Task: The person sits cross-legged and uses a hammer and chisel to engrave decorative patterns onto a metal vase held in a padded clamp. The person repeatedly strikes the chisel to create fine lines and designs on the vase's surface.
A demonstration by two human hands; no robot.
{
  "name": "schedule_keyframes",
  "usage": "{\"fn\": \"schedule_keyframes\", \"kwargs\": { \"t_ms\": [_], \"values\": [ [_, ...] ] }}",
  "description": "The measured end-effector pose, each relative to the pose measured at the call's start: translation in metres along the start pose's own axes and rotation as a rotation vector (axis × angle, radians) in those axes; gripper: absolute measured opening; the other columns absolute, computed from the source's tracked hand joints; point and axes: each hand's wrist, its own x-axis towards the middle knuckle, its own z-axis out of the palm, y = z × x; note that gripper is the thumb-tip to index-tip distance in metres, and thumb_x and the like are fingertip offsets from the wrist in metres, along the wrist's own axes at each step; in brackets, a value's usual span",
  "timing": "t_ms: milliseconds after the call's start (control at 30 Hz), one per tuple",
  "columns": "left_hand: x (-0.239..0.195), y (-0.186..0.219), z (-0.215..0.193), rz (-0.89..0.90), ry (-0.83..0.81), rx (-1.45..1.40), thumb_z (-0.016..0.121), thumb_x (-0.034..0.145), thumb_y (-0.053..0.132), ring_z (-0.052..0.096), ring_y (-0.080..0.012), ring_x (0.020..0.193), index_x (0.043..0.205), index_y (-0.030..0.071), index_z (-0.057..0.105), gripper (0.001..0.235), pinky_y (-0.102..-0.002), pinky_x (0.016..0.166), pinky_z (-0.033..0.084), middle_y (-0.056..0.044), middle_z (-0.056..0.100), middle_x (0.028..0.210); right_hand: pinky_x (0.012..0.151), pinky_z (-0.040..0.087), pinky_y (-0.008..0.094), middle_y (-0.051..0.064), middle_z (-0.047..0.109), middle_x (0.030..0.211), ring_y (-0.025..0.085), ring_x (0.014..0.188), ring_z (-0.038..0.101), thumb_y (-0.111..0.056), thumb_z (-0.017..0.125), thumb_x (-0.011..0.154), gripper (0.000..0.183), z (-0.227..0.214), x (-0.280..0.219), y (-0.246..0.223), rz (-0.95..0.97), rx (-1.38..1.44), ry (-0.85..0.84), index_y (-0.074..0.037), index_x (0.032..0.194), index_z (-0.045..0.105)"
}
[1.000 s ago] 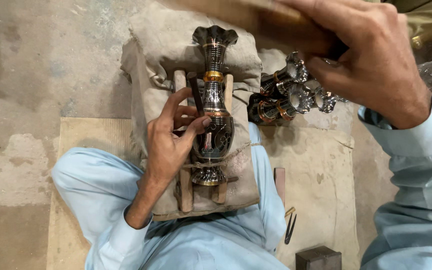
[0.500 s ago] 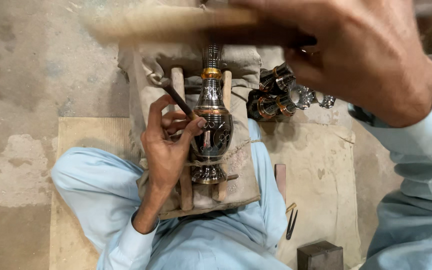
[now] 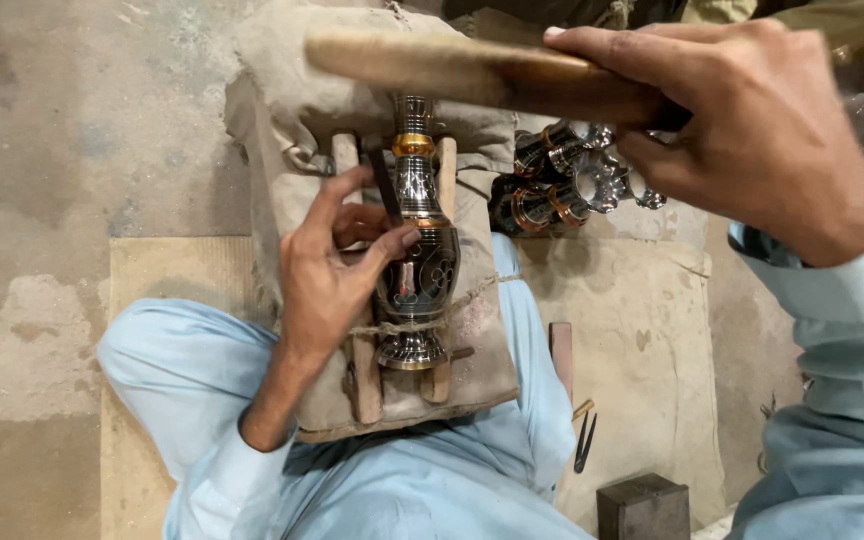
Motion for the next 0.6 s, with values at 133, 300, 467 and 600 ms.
{"fn": "schedule_keyframes", "kwargs": {
  "t_ms": [133, 300, 467, 600],
  "values": [
    [0.007, 0.005, -0.004, -0.005, -0.066, -0.023, 0.082, 0.093, 0.011, 0.080, -0.0162, 0.090, 0.139, 0.011, 0.056, 0.052, -0.031, 0.078, 0.068, -0.010, 0.080, 0.097, 0.049, 0.055, 0.030, 0.007, 0.079, 0.114, 0.016, 0.065, 0.072, -0.010, 0.079, 0.082, 0.064, 0.026, -0.009, 0.007, 0.056, -0.045, -0.163, -0.024, 0.144, 0.069],
    [0.011, 0.007, -0.002, -0.054, -0.080, 0.007, 0.079, 0.093, 0.012, 0.080, -0.0173, 0.089, 0.142, 0.012, 0.054, 0.054, -0.031, 0.077, 0.070, -0.010, 0.080, 0.096, 0.055, 0.055, 0.035, 0.009, 0.078, 0.110, 0.020, 0.068, 0.071, -0.007, 0.078, 0.084, 0.058, 0.036, -0.015, 0.011, 0.087, 0.105, -0.079, -0.021, 0.140, 0.070],
    [0.010, 0.011, -0.003, -0.044, -0.070, 0.065, 0.080, 0.093, 0.012, 0.080, -0.0187, 0.091, 0.142, 0.008, 0.053, 0.056, -0.031, 0.077, 0.069, -0.011, 0.079, 0.096, 0.078, 0.058, 0.037, 0.014, 0.073, 0.105, 0.024, 0.089, 0.070, -0.003, 0.078, 0.087, 0.049, 0.014, -0.004, 0.011, 0.036, 0.270, 0.124, -0.004, 0.134, 0.068],
    [0.013, 0.018, -0.005, -0.101, -0.078, 0.079, 0.082, 0.090, 0.013, 0.080, -0.0180, 0.090, 0.140, 0.008, 0.056, 0.057, -0.031, 0.075, 0.069, -0.012, 0.079, 0.096, 0.062, 0.057, 0.039, 0.014, 0.077, 0.101, 0.024, 0.070, 0.069, 0.001, 0.079, 0.082, 0.051, 0.009, -0.005, 0.010, 0.047, 0.200, 0.052, -0.008, 0.132, 0.074]
  ]
}}
